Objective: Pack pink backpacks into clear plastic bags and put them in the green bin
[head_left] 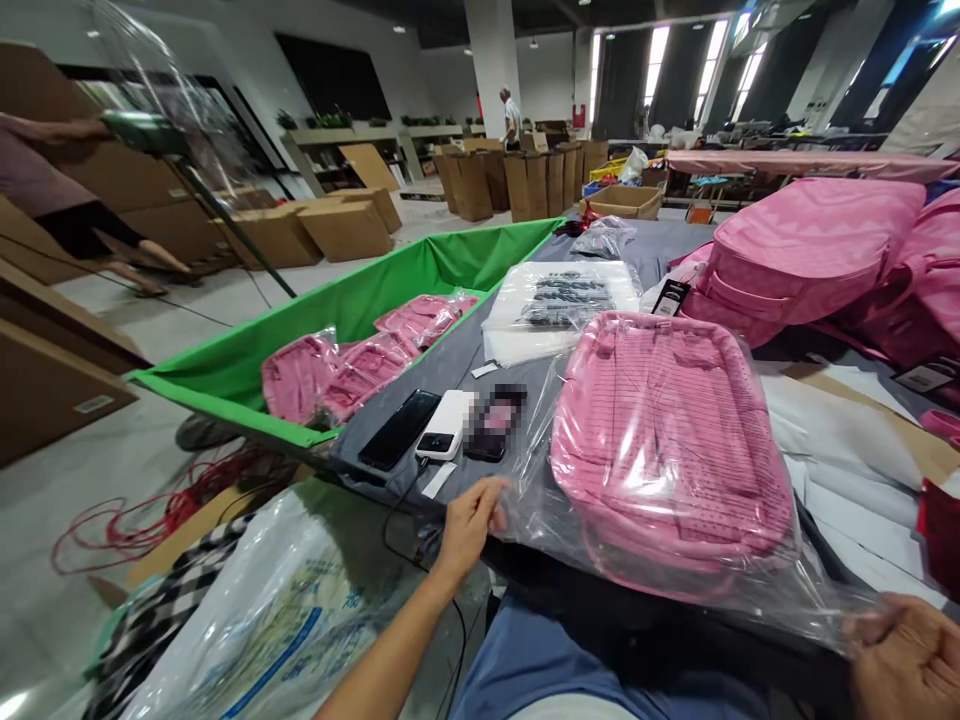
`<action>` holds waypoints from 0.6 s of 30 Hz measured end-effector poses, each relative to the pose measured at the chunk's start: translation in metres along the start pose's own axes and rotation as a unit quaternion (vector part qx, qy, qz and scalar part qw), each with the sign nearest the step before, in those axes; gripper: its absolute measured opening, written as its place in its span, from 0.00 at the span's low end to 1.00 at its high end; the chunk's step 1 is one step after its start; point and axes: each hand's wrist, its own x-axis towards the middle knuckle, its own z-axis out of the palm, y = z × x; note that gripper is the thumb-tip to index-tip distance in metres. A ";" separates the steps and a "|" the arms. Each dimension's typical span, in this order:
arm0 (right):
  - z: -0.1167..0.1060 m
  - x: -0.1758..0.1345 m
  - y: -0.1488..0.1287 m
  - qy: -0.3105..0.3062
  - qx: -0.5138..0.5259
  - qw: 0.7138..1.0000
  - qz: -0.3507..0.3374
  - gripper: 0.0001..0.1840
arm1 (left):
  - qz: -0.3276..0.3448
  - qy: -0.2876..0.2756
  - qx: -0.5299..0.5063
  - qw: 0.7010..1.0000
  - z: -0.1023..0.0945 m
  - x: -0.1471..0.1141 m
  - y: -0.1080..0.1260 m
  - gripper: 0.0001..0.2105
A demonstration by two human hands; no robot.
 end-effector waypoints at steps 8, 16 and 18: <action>-0.003 0.000 -0.001 -0.015 -0.112 0.993 0.014 0.26 | 0.153 0.030 0.352 0.923 -0.006 0.080 0.004 0.23; -0.009 0.002 0.016 -0.014 -0.112 0.994 0.011 0.24 | 0.133 0.004 0.342 0.930 0.000 0.095 -0.005 0.25; -0.010 0.003 0.018 -0.007 -0.113 0.994 0.001 0.23 | 0.104 0.007 0.237 0.966 -0.008 0.087 -0.001 0.26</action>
